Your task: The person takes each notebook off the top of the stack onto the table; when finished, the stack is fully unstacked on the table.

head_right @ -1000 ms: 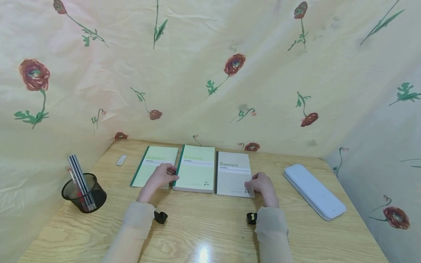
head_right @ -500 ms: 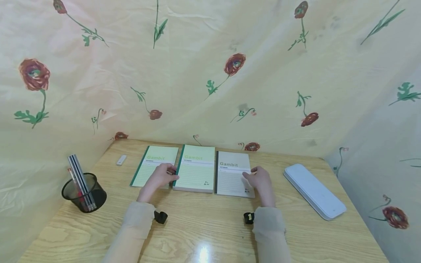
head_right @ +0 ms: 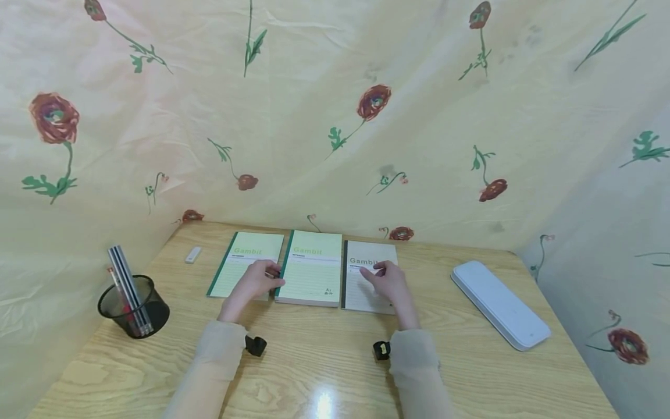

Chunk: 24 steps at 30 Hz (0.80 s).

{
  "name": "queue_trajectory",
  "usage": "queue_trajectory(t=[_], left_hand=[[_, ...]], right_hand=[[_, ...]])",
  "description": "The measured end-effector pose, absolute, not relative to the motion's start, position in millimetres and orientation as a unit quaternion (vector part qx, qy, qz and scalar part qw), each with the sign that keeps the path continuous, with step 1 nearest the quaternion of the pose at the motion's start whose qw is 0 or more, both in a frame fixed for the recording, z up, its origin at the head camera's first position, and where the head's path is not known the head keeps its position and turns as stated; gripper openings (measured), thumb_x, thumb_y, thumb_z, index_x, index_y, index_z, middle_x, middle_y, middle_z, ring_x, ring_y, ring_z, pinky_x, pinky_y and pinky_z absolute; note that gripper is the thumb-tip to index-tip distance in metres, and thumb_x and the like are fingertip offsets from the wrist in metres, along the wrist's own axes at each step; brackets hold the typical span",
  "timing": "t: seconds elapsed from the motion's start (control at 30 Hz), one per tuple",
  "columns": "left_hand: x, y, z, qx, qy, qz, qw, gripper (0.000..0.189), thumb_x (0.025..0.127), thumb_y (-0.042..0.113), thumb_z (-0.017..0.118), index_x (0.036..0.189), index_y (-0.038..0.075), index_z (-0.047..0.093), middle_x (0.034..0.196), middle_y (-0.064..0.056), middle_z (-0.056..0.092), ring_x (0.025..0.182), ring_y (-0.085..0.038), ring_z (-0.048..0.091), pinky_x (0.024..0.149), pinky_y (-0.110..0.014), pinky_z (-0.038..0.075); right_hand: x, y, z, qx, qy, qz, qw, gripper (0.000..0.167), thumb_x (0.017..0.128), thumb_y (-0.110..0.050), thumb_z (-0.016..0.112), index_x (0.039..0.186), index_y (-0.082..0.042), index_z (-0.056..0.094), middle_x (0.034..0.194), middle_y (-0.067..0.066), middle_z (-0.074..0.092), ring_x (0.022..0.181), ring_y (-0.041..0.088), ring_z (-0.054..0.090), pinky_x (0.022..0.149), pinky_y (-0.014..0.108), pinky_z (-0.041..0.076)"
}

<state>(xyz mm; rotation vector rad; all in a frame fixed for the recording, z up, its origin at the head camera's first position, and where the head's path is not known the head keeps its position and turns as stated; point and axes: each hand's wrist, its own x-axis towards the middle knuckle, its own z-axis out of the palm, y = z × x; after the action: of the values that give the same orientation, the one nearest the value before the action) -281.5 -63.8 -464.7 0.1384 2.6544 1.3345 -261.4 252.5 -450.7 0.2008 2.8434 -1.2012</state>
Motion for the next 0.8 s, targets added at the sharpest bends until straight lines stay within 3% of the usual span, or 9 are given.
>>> queue_trajectory(t=[0.23,0.8], left_hand=[[-280.5,-64.5,-464.0,0.048,0.886,0.453,0.084,0.034,0.090,0.007,0.073,0.121,-0.004,0.064,0.107,-0.011,0.066,0.100,-0.026,0.062,0.085,-0.039,0.053],[-279.7,-63.7,-462.3,0.040,0.888,0.450,0.085,0.036,0.090,0.007,0.073,0.123,-0.003,0.064,0.108,-0.012,0.066,0.099,-0.026,0.062,0.087,-0.039,0.053]], right_hand=[[-263.5,235.0,-455.9,0.057,0.899,-0.432,0.034,0.058,0.095,-0.042,0.066,0.126,0.006,0.055,0.102,0.015,0.059,0.072,0.018,0.062,0.062,0.027,0.046],[-262.4,201.3,-467.7,0.056,0.874,-0.480,0.041,0.047,0.094,-0.029,0.070,0.123,0.006,0.057,0.098,0.014,0.060,0.072,0.018,0.061,0.063,0.028,0.052]])
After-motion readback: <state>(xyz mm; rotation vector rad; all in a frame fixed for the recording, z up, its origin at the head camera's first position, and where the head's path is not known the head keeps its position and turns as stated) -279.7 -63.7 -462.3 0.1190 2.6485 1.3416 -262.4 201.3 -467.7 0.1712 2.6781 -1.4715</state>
